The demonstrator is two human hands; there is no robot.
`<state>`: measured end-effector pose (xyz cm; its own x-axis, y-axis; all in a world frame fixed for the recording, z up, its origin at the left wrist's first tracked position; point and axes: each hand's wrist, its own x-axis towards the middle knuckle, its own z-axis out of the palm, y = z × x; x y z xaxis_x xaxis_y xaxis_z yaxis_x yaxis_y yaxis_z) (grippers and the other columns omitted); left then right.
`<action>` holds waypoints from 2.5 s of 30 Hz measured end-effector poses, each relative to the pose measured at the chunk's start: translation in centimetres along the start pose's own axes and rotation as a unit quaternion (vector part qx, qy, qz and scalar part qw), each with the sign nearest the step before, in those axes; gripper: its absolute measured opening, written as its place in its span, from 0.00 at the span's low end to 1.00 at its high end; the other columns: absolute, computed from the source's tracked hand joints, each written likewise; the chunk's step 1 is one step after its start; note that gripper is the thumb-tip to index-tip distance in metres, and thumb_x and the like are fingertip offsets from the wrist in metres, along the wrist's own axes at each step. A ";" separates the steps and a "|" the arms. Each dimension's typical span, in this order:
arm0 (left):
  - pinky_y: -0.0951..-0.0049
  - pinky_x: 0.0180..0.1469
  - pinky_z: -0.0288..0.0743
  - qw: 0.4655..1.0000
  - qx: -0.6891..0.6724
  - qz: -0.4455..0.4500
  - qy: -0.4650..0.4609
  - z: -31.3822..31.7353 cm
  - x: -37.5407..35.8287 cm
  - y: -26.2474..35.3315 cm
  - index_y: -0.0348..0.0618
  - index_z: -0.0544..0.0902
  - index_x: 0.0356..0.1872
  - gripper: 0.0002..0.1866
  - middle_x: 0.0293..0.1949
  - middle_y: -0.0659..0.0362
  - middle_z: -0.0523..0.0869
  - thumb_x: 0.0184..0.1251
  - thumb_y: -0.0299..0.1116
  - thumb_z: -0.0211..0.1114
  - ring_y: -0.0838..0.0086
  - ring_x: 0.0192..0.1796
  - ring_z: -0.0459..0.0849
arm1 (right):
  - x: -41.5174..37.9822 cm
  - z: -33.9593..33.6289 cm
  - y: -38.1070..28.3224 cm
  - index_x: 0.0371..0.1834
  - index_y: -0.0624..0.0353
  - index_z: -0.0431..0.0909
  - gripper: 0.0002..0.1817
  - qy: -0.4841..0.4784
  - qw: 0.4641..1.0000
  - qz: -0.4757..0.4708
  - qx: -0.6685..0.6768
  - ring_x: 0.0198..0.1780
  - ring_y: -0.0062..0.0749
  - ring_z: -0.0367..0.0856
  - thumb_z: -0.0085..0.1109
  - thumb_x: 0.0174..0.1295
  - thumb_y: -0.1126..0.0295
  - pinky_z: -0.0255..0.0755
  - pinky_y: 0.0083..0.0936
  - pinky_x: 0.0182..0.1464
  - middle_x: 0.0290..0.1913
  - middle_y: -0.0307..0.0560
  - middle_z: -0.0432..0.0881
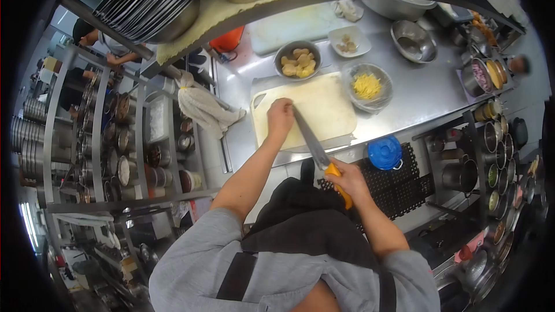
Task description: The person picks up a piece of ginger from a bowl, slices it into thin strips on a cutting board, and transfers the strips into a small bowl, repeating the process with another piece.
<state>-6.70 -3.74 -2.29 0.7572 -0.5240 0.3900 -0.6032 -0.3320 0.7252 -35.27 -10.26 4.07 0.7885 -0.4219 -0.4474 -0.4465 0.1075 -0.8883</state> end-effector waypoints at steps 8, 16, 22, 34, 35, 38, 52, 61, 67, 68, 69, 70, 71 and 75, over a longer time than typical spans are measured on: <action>0.61 0.54 0.80 0.969 -0.083 0.175 -0.151 12.4 8.1 11.9 0.40 0.86 0.46 0.14 0.47 0.48 0.88 0.59 0.20 0.61 0.55 0.50 0.86 | -9.3 -5.7 5.4 0.65 0.60 0.78 0.32 0.288 0.956 -0.046 -0.034 0.32 0.29 0.87 0.74 0.54 0.73 0.80 0.27 0.37 0.37 0.51 0.89; 0.59 0.64 0.75 0.950 0.218 0.057 -0.215 6.6 16.9 4.7 0.45 0.85 0.52 0.20 0.54 0.49 0.86 0.57 0.30 0.66 0.55 0.60 0.82 | -8.3 -3.2 3.7 0.59 0.56 0.82 0.26 0.272 0.941 -0.032 -0.200 0.45 0.55 0.87 0.73 0.56 0.63 0.80 0.40 0.49 0.45 0.62 0.87; 0.61 0.61 0.76 0.947 0.124 -0.024 -0.295 4.5 19.8 -0.2 0.47 0.79 0.60 0.26 0.55 0.48 0.85 0.58 0.36 0.69 0.55 0.61 0.82 | -0.4 -3.1 1.3 0.59 0.54 0.82 0.26 0.217 0.924 -0.095 -0.299 0.39 0.55 0.85 0.73 0.55 0.66 0.79 0.41 0.43 0.38 0.58 0.86; 0.58 0.61 0.70 0.879 0.242 0.225 -0.343 5.0 21.3 -0.1 0.49 0.86 0.45 0.14 0.54 0.55 0.82 0.57 0.33 0.64 0.60 0.65 0.74 | 2.8 -2.2 0.5 0.55 0.53 0.83 0.22 0.190 0.933 -0.039 -0.303 0.45 0.56 0.84 0.70 0.56 0.64 0.78 0.45 0.49 0.43 0.57 0.85; 0.56 0.60 0.70 0.855 0.282 0.231 -0.368 5.5 21.4 0.5 0.50 0.87 0.43 0.11 0.54 0.55 0.81 0.59 0.36 0.64 0.59 0.64 0.74 | 3.0 -2.1 0.7 0.55 0.53 0.83 0.22 0.188 0.932 -0.055 -0.304 0.45 0.56 0.84 0.70 0.56 0.64 0.78 0.45 0.49 0.43 0.57 0.85; 0.56 0.56 0.71 0.874 0.287 0.257 -0.297 9.3 20.7 -3.1 0.51 0.87 0.43 0.11 0.51 0.53 0.80 0.65 0.41 0.62 0.58 0.60 0.75 | 3.0 -1.9 1.5 0.56 0.53 0.83 0.22 0.200 0.929 -0.046 -0.309 0.46 0.55 0.85 0.71 0.55 0.64 0.78 0.44 0.50 0.43 0.56 0.86; 0.60 0.48 0.80 0.913 0.128 0.105 -0.372 6.0 23.9 -3.1 0.45 0.87 0.42 0.11 0.40 0.48 0.89 0.58 0.32 0.65 0.54 0.45 0.88 | 2.6 -1.4 0.5 0.55 0.55 0.82 0.21 0.208 0.935 -0.028 -0.286 0.46 0.57 0.84 0.70 0.57 0.65 0.77 0.47 0.50 0.43 0.58 0.85; 0.71 0.44 0.81 0.947 0.021 0.119 -0.297 3.1 26.1 -4.6 0.42 0.87 0.44 0.12 0.35 0.56 0.90 0.57 0.29 0.68 0.73 0.38 0.88 | 2.8 -0.3 0.8 0.54 0.59 0.84 0.23 0.236 0.929 -0.056 -0.279 0.38 0.53 0.85 0.73 0.54 0.68 0.78 0.40 0.45 0.38 0.58 0.86; 0.72 0.45 0.81 0.948 -0.039 0.044 -0.314 2.5 25.8 -4.2 0.42 0.88 0.46 0.12 0.36 0.57 0.91 0.61 0.29 0.67 0.75 0.39 0.88 | 2.8 -0.2 0.7 0.57 0.55 0.82 0.23 0.212 0.938 -0.007 -0.275 0.46 0.57 0.84 0.71 0.56 0.65 0.77 0.46 0.50 0.42 0.57 0.85; 0.72 0.45 0.81 0.947 -0.040 0.045 -0.316 2.3 25.8 -4.0 0.42 0.88 0.46 0.12 0.36 0.57 0.91 0.61 0.29 0.67 0.75 0.39 0.88 | 2.7 -0.1 0.7 0.57 0.54 0.82 0.23 0.211 0.937 -0.002 -0.277 0.46 0.57 0.84 0.71 0.57 0.65 0.77 0.46 0.50 0.42 0.58 0.85; 0.71 0.45 0.81 0.941 -0.033 0.027 -0.335 2.2 25.8 -4.0 0.42 0.88 0.46 0.13 0.37 0.56 0.91 0.61 0.30 0.68 0.73 0.40 0.88 | 2.7 0.0 0.7 0.57 0.54 0.82 0.23 0.213 0.937 -0.001 -0.276 0.46 0.57 0.84 0.71 0.57 0.65 0.77 0.46 0.50 0.42 0.58 0.85; 0.71 0.46 0.81 0.935 -0.025 0.007 -0.353 2.1 25.8 -4.0 0.43 0.88 0.47 0.14 0.38 0.55 0.91 0.60 0.31 0.68 0.71 0.40 0.89 | 2.8 0.1 0.6 0.57 0.54 0.82 0.23 0.220 0.937 -0.004 -0.271 0.46 0.57 0.84 0.70 0.57 0.65 0.78 0.46 0.50 0.43 0.58 0.85; 0.71 0.46 0.81 0.935 -0.026 0.006 -0.355 2.1 25.7 -4.0 0.43 0.88 0.47 0.14 0.38 0.55 0.91 0.60 0.31 0.68 0.71 0.40 0.89 | 2.7 0.2 0.6 0.57 0.54 0.82 0.22 0.226 0.937 -0.007 -0.266 0.46 0.57 0.84 0.70 0.57 0.65 0.78 0.46 0.51 0.43 0.58 0.85; 0.65 0.49 0.81 0.917 0.107 0.079 -0.376 2.1 24.9 -5.6 0.45 0.86 0.50 0.18 0.40 0.51 0.90 0.58 0.35 0.70 0.61 0.42 0.89 | 2.9 0.6 0.9 0.59 0.52 0.80 0.23 0.228 0.937 -0.020 -0.264 0.48 0.57 0.84 0.68 0.59 0.64 0.77 0.47 0.51 0.44 0.59 0.86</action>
<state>14.95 -16.57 2.16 0.3172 -0.9451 -0.0789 -0.7873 -0.3088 0.5337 -33.14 -10.80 1.87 0.6000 -0.7699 -0.2175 -0.6624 -0.3258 -0.6746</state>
